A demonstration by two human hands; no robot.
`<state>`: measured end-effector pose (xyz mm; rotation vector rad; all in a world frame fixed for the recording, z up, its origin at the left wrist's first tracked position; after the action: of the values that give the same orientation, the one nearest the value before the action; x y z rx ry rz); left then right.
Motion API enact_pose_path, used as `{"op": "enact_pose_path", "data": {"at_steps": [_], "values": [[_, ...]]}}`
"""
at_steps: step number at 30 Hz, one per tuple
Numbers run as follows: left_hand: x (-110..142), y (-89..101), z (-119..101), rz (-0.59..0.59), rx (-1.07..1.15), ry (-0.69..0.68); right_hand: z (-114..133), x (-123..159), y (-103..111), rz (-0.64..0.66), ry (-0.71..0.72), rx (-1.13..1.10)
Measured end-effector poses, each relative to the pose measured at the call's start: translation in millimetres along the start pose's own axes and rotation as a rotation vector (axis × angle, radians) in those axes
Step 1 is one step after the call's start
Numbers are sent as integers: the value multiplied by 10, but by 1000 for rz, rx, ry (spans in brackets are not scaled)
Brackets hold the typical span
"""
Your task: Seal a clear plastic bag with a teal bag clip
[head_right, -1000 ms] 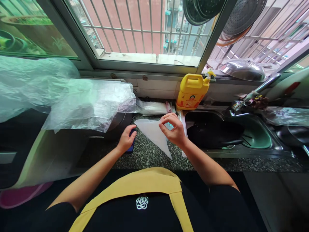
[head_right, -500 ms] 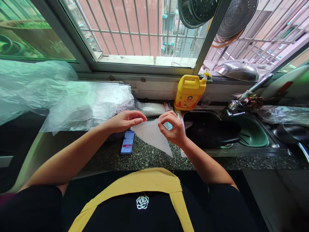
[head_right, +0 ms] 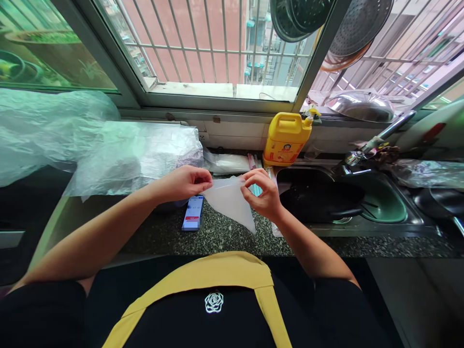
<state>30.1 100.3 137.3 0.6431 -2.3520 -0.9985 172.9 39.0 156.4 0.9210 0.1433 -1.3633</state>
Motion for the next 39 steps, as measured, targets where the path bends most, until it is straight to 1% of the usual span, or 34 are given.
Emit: {"op": "enact_pose_path", "data": {"at_steps": [3, 7, 10, 13, 19, 23, 28, 33, 36, 39], "values": [[35, 13, -3, -7, -75, 9, -37, 11, 1, -3, -13, -21], [51, 13, -62, 3, -185, -5, -78, 1, -31, 10, -19, -35], [58, -8, -116, 20, -233, -25, -128, 3, -26, -39, -39, -52], [70, -27, -151, 22, -229, -37, -180, 9, -23, -112, -61, -96], [121, -3, -220, -49, -137, -95, -284, -15, -72, -163, -113, -177], [168, 20, -247, -83, -93, -129, -320, -28, -76, -161, -135, -166], [171, -3, -234, -50, -103, -106, -321, -98, -94, -119, -113, -207], [151, -26, -239, -24, -133, -108, -287, -163, -94, -127, -54, -261], [152, -28, -253, -34, -156, -140, -277, -178, -111, -129, -44, -292], [174, -21, -303, -57, -187, -200, -301, -179, -128, -132, -79, -296]]}}
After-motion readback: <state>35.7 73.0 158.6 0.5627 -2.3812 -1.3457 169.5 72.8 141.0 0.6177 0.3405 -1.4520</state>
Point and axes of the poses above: each hand's wrist, its own x-axis away from the middle knuckle, its own y-axis out of the back of the hand, z = x × y, the point moved 10 cm from there along -x, towards the middle knuckle, and after that the axes turned 12 degrees about z, right-handed, at the moved point
